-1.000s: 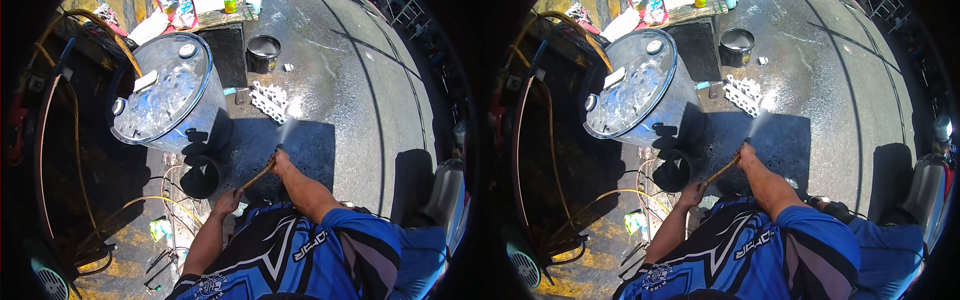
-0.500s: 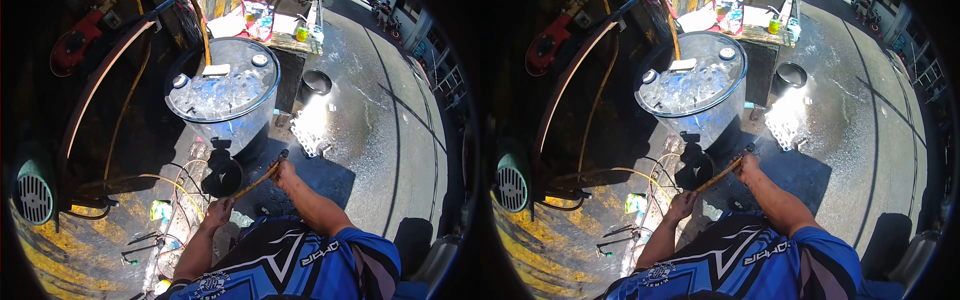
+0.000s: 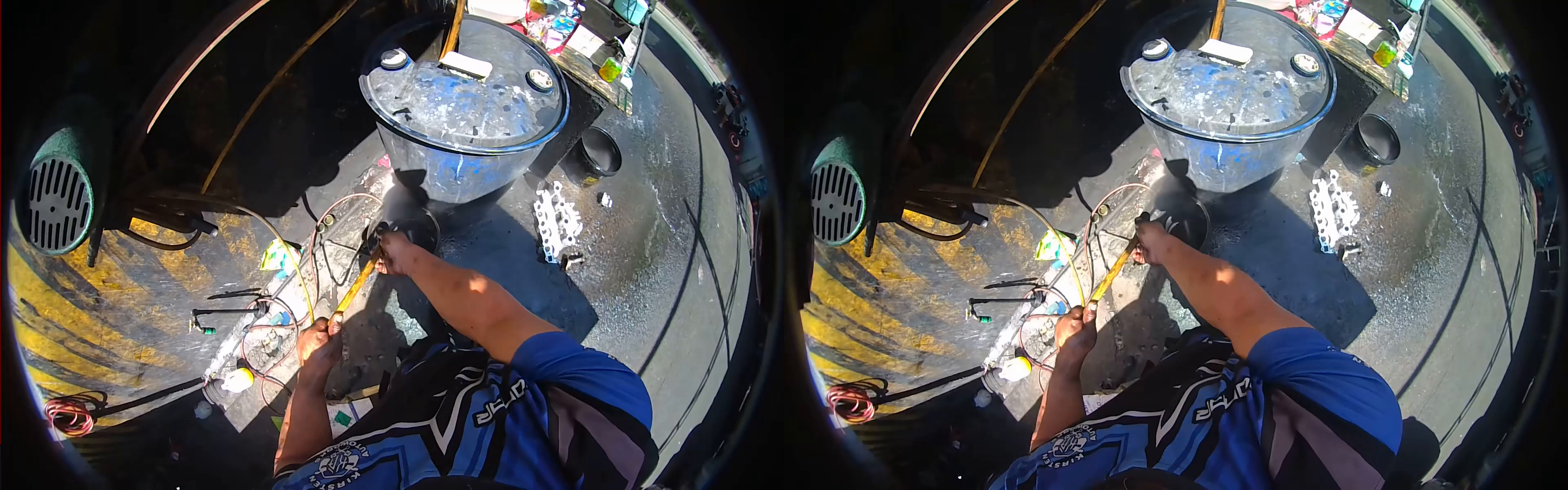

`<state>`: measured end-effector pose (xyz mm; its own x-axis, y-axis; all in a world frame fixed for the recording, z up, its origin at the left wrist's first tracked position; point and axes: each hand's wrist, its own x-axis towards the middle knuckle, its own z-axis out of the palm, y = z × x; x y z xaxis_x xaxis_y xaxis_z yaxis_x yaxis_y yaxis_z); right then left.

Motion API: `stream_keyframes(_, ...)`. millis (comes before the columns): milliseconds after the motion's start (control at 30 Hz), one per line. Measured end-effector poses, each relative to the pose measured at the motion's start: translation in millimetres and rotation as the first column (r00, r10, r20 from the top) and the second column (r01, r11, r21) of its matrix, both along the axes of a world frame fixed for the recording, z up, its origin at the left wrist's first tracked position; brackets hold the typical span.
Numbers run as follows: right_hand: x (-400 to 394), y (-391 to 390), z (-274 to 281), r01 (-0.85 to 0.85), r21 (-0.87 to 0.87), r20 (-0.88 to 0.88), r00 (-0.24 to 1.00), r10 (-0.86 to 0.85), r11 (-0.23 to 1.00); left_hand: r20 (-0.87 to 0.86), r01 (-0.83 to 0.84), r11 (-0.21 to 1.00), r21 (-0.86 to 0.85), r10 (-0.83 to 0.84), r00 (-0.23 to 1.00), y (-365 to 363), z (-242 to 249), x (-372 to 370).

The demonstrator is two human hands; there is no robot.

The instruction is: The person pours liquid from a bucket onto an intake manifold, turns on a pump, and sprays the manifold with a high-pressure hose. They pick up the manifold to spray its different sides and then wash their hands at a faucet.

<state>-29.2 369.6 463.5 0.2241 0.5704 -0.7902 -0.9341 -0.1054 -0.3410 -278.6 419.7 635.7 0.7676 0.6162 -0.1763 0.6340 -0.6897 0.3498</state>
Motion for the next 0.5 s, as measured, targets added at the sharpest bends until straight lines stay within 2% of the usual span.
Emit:
stream_keyframes(33,4,20,-7,-0.174,0.044,0.019,0.985,0.174,0.984,-0.039,-0.138,0.989,-0.052,0.136,0.990,-1,8,4)
stream_keyframes(67,5,45,5,-0.195,-0.156,0.076,0.975,0.208,0.968,-0.042,-0.158,0.987,0.009,0.158,0.987,3,1,6)
stream_keyframes(100,10,49,16,-0.277,-0.050,0.096,0.955,0.281,0.959,-0.025,-0.174,0.982,0.076,0.176,0.984,7,-8,8)
stream_keyframes(167,24,57,29,-0.439,-0.057,0.232,0.868,0.440,0.897,-0.045,-0.217,0.973,0.074,0.221,0.974,11,-11,23)
stream_keyframes(233,35,59,42,-0.562,-0.242,0.487,0.635,0.600,0.791,-0.004,-0.228,0.961,0.153,0.232,0.973,23,-36,33)
stream_keyframes(267,52,57,58,-0.647,-0.332,0.660,0.361,0.659,0.687,-0.016,-0.254,0.953,0.163,0.260,0.966,30,-48,42)
stream_keyframes(300,65,53,79,-0.667,-0.440,0.704,0.161,0.692,0.602,-0.040,-0.275,0.946,0.171,0.286,0.957,37,-58,49)
stream_keyframes(333,77,48,102,-0.650,-0.550,0.716,-0.045,0.697,0.524,0.013,-0.282,0.937,0.204,0.286,0.958,42,-68,56)
stream_keyframes(367,98,50,116,-0.477,-0.601,0.775,-0.545,0.320,0.641,0.030,-0.304,0.932,0.196,0.304,0.952,47,-73,63)
stream_keyframes(400,126,37,126,-0.463,-0.535,0.844,-0.335,0.419,0.707,0.048,-0.330,0.925,0.187,0.327,0.944,52,-78,71)
stream_keyframes(433,150,8,189,-0.493,-0.442,0.896,-0.200,0.397,0.749,0.065,-0.359,0.916,0.178,0.353,0.933,55,-81,80)
stream_keyframes(467,172,-8,224,-0.345,-0.403,0.914,-0.189,0.358,0.848,0.060,-0.405,0.898,0.172,0.401,0.914,55,-80,91)
stream_keyframes(500,206,-30,267,-0.367,-0.278,0.951,-0.234,0.202,0.888,0.063,-0.420,0.887,0.192,0.416,0.907,59,-83,100)
